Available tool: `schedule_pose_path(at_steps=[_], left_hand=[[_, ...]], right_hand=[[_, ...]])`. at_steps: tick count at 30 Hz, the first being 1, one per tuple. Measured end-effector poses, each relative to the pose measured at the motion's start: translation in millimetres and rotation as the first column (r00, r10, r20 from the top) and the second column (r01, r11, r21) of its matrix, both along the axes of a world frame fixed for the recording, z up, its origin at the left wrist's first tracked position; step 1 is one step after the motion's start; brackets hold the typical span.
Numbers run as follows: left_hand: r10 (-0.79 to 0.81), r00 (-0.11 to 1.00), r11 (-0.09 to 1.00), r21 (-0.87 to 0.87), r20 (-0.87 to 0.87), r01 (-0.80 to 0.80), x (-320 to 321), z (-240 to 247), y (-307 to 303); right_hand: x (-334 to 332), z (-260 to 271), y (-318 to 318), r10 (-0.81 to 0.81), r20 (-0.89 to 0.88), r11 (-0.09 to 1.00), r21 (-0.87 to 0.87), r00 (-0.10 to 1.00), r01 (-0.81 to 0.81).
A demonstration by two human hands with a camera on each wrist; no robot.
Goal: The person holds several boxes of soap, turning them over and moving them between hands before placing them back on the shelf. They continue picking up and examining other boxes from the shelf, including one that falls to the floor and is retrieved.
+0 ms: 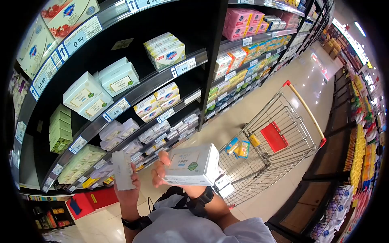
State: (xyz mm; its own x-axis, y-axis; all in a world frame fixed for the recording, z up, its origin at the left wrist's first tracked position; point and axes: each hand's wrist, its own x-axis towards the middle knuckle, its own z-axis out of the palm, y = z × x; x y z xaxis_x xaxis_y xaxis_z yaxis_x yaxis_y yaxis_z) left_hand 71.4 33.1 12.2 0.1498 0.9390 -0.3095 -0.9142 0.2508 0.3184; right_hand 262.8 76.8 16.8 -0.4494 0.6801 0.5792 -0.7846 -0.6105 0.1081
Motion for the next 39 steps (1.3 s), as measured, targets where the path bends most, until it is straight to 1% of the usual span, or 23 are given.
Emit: schedule_pose_path(at_steps=[2,4,5,6,7,8,10,11,13,14,16,17,18,21,23,26,32,34,35,36,37,38,39], left_hand=[[0.003,1.000,0.998,-0.059,0.008,-0.003,2.4,-2.0,0.0],[-0.018,0.999,0.999,-0.047,-0.043,0.016,4.1,-1.7,-1.6],[0.025,0.999,0.999,-0.040,-0.036,-0.026,1.4,-12.8,-3.5],[0.102,0.920,0.994,0.084,-0.379,-0.075,-0.3,-29.7,-5.7],[0.104,0.951,0.990,0.118,-0.290,-0.072,3.9,-19.7,-5.2],[0.142,0.989,0.988,0.068,-0.051,-0.139,12.6,2.7,-2.9],[0.135,0.990,0.983,0.120,0.045,-0.139,7.7,3.7,-6.9],[0.171,0.984,0.977,0.124,0.040,-0.175,3.8,5.1,-9.8],[0.191,0.978,0.976,0.125,-0.085,-0.180,-4.7,6.0,-16.9],[0.224,0.970,0.969,0.123,-0.091,-0.212,-10.0,5.4,-21.9],[0.288,0.946,0.957,0.011,-0.151,-0.290,-23.2,2.6,-33.0],[0.302,0.936,0.953,0.016,-0.181,-0.304,-31.3,1.0,-37.6],[0.326,0.928,0.944,0.014,-0.179,-0.329,-38.5,2.2,-42.8],[0.397,0.893,0.918,0.078,-0.211,-0.389,-60.3,7.3,-57.1],[0.479,0.857,0.878,0.090,-0.193,-0.470,-76.0,4.0,-64.3],[0.487,0.840,0.873,0.150,-0.239,-0.463,-102.4,3.1,-73.6],[0.577,0.777,0.815,0.112,-0.250,-0.569,-154.1,-9.9,-85.6],[0.594,0.705,0.797,0.166,-0.387,-0.581,-181.7,-10.0,-89.1],[0.646,0.580,0.743,0.235,-0.496,-0.626,-193.0,6.1,-86.6],[0.629,0.524,0.759,0.309,-0.574,-0.572,-216.4,10.1,-88.0],[0.631,0.409,0.736,0.341,-0.660,-0.585,-234.8,27.0,-84.3],[0.648,0.325,0.710,0.392,-0.689,-0.585,-255.5,46.2,-78.5],[0.572,0.211,0.749,0.401,-0.792,-0.527,-275.4,67.1,-70.7]], right_hand=[[3.5,3.2,0.6,0.020,-0.007,1.000,-0.008,1.000,-0.020],[8.9,6.7,1.9,0.011,0.073,0.999,-0.033,0.997,-0.009],[10.5,1.9,1.8,0.027,0.078,0.998,-0.051,0.997,-0.023],[10.6,1.5,5.6,0.037,0.067,0.999,-0.010,0.997,-0.036],[8.5,1.3,7.7,0.057,0.029,0.998,0.001,0.998,-0.057],[8.3,3.6,9.2,0.103,0.007,0.995,-0.008,0.995,-0.103],[0.4,0.1,13.5,0.146,-0.011,0.989,0.020,0.989,-0.146],[-7.4,0.6,15.0,0.183,-0.016,0.983,0.025,0.983,-0.182],[-23.3,1.9,15.6,0.240,-0.006,0.970,-0.024,0.971,-0.240],[-32.3,2.1,15.7,0.273,-0.011,0.962,-0.026,0.962,-0.273],[-51.7,2.9,14.3,0.326,0.075,0.945,-0.003,0.942,-0.327],[-62.0,3.9,13.4,0.347,0.122,0.936,0.010,0.930,-0.351],[-72.3,5.3,12.0,0.372,0.123,0.927,0.008,0.920,-0.375],[-100.9,3.1,7.9,0.368,0.283,0.924,-0.003,0.885,-0.383],[-119.9,8.6,7.9,0.406,0.308,0.906,-0.009,0.861,-0.424],[-145.1,7.0,5.3,0.441,0.331,0.886,-0.016,0.834,-0.463],[-181.8,6.0,1.3,0.442,0.400,0.876,0.001,0.803,-0.483],[-190.1,8.0,1.2,0.418,0.432,0.881,0.023,0.799,-0.473],[-192.9,10.3,1.1,0.392,0.467,0.889,0.027,0.792,-0.456],[-195.3,11.6,1.1,0.365,0.502,0.898,0.033,0.784,-0.439],[-198.0,11.1,1.1,0.360,0.507,0.900,0.034,0.783,-0.435],[-200.6,10.0,1.0,0.355,0.503,0.902,0.039,0.788,-0.430],[-203.0,9.3,0.6,0.348,0.498,0.904,0.046,0.795,-0.424]])
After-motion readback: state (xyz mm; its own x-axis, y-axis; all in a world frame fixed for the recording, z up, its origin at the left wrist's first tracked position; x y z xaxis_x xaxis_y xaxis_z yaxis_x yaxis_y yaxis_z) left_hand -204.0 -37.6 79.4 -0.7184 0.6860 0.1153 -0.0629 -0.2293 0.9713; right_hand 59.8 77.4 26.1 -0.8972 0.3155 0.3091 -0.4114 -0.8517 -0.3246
